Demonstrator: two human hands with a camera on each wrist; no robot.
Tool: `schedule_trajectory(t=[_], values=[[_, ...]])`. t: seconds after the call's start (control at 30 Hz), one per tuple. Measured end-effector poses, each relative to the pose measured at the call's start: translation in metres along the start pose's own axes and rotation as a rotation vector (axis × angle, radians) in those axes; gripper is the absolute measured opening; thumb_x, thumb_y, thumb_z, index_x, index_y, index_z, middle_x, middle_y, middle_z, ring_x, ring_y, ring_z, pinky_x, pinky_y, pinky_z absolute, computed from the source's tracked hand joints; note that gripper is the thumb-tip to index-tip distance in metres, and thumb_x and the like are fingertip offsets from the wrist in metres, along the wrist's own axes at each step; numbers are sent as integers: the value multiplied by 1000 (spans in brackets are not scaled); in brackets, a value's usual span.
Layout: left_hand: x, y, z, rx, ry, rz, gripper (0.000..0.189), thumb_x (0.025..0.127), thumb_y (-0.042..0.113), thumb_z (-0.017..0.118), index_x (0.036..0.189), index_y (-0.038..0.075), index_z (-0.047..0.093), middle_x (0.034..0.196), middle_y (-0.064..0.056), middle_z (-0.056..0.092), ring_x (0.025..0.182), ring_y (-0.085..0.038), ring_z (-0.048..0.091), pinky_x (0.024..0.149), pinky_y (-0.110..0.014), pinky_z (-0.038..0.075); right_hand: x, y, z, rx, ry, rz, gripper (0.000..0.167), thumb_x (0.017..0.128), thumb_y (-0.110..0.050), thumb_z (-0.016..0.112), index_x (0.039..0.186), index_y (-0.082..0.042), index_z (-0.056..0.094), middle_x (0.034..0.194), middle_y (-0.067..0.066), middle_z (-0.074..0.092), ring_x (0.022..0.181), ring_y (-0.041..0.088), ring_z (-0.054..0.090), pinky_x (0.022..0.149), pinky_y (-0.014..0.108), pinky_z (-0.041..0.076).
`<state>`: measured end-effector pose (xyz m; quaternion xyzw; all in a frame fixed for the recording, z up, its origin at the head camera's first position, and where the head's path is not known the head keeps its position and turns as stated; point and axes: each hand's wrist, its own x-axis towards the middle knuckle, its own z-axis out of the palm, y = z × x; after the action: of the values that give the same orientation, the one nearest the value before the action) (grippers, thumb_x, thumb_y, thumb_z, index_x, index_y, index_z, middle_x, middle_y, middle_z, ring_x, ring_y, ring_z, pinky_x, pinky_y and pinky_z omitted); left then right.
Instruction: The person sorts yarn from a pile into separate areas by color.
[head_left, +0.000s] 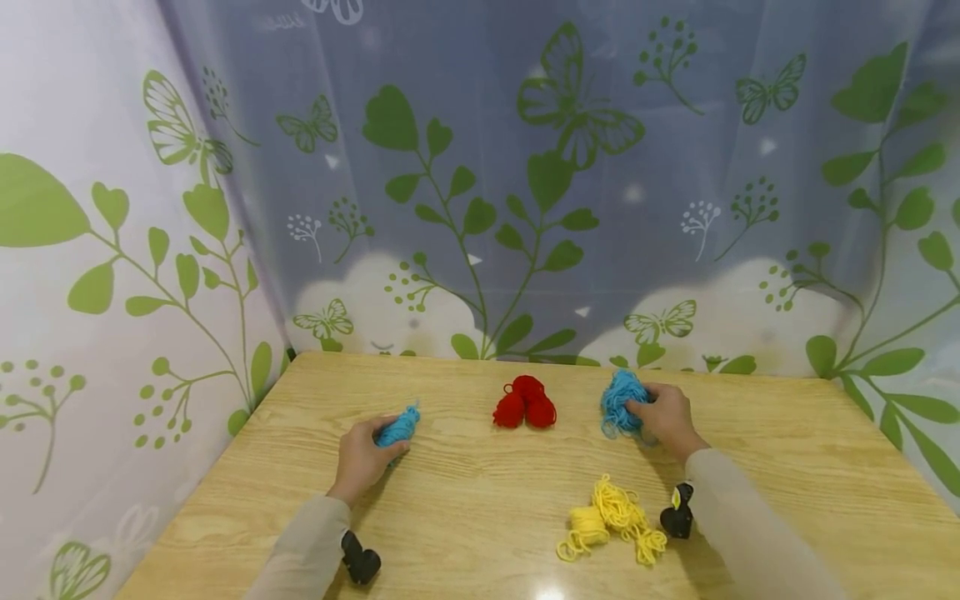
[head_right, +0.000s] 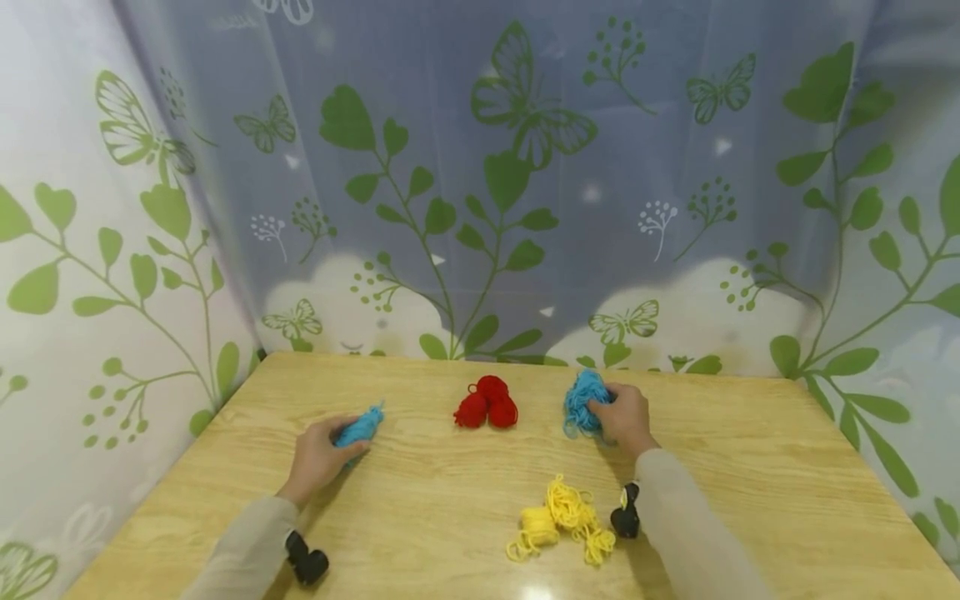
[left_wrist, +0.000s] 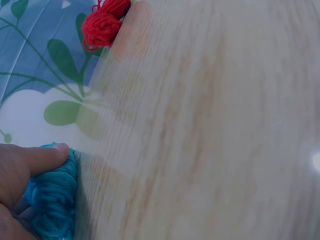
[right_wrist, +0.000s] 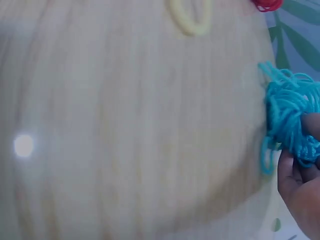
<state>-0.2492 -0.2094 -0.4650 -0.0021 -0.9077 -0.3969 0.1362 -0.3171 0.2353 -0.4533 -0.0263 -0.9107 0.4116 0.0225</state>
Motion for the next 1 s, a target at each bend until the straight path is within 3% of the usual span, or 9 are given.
schedule_trajectory(t=[0.5, 1.0], values=[[0, -2, 0, 14, -1, -28, 47, 77, 11, 80, 120, -1, 65, 120, -22, 63, 114, -39, 57, 94, -52, 48, -27, -7, -54, -47, -29, -57, 60, 94, -32, 62, 135, 9, 47, 132, 33, 48, 119, 48, 48, 87, 52, 51], [0, -1, 1, 9, -4, -19, 47, 78, 11, 79, 121, -1, 65, 121, -22, 63, 115, -40, 57, 94, -52, 47, -77, 31, -90, -63, -37, -30, 73, 93, -43, 60, 136, 14, 42, 135, 37, 43, 121, 54, 43, 90, 56, 48]])
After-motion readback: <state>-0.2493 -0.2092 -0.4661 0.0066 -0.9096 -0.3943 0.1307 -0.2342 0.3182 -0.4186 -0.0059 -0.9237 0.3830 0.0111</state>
